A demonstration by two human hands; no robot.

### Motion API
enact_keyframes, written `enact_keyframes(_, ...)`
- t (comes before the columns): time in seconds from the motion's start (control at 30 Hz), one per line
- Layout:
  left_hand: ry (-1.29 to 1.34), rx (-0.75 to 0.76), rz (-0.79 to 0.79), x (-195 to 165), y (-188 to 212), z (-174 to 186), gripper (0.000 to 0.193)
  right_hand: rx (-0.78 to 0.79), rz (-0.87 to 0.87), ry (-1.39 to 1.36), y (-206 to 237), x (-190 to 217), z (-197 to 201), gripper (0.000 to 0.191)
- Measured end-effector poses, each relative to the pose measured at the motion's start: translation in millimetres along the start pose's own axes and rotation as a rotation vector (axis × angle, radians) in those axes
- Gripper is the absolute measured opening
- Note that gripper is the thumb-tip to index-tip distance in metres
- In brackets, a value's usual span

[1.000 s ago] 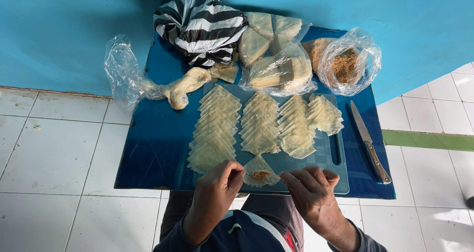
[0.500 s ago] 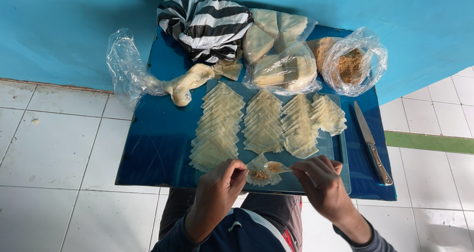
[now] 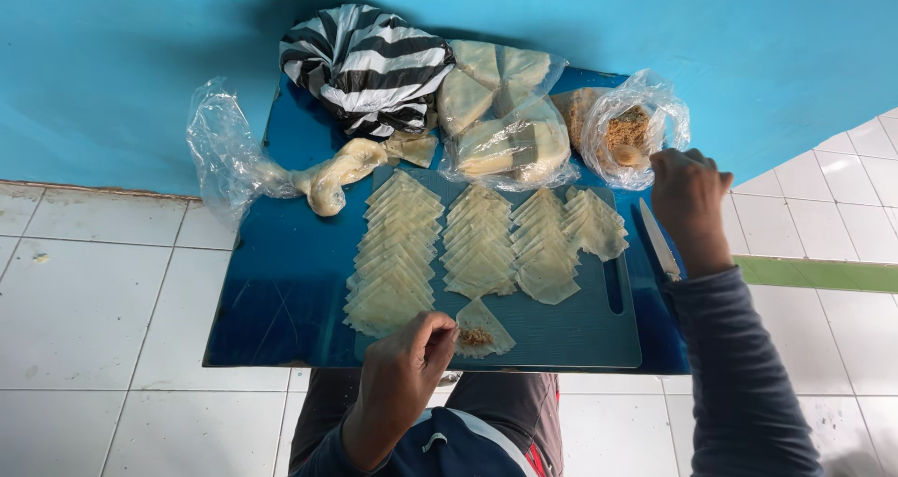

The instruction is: The person sits on the floor with a cutting board on their lap and folds cut triangular dough wrappers one at a time, pressing and shaping them into filled pastry pockets and arranging the folded pieces in rows on the board. They take filling from a plastic bag, place it on a wrapper, and continue folding and stacking the finished pieces.

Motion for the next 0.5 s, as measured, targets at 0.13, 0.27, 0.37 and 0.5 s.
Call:
enact_keyframes(0.13, 0.001, 0.000, -0.021, -4.5, -0.5, 0.3, 0.013, -0.279, 0.182, 0.045, 30.2, 46.5, 36.8, 0.024)
enact_keyframes(0.27, 0.001, 0.052, -0.033, -6.8, -1.5, -5.6, 0.014, -0.058, 0.214, -0.205, 127.4, 94.7, 66.4, 0.028)
enact_keyframes(0.37, -0.008, 0.047, -0.107, -13.4, -2.3, -4.2, 0.014, 0.136, 0.279, -0.374, 191.3, 152.1, 65.7, 0.025)
enact_keyframes(0.5, -0.008, 0.061, -0.143, -14.9, -1.1, -3.9, 0.016, 0.077, 0.134, -0.472, 218.6, 169.0, 74.9, 0.027)
Point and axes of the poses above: each hand's wrist, its own y-axis away from the middle knuckle, its own z-axis out of the back of the hand, x = y × z, the point moved 10 cm from there along -y, towards the middle knuckle, and after that the axes turned 4 degrees about -z, right-handed, at the moved point
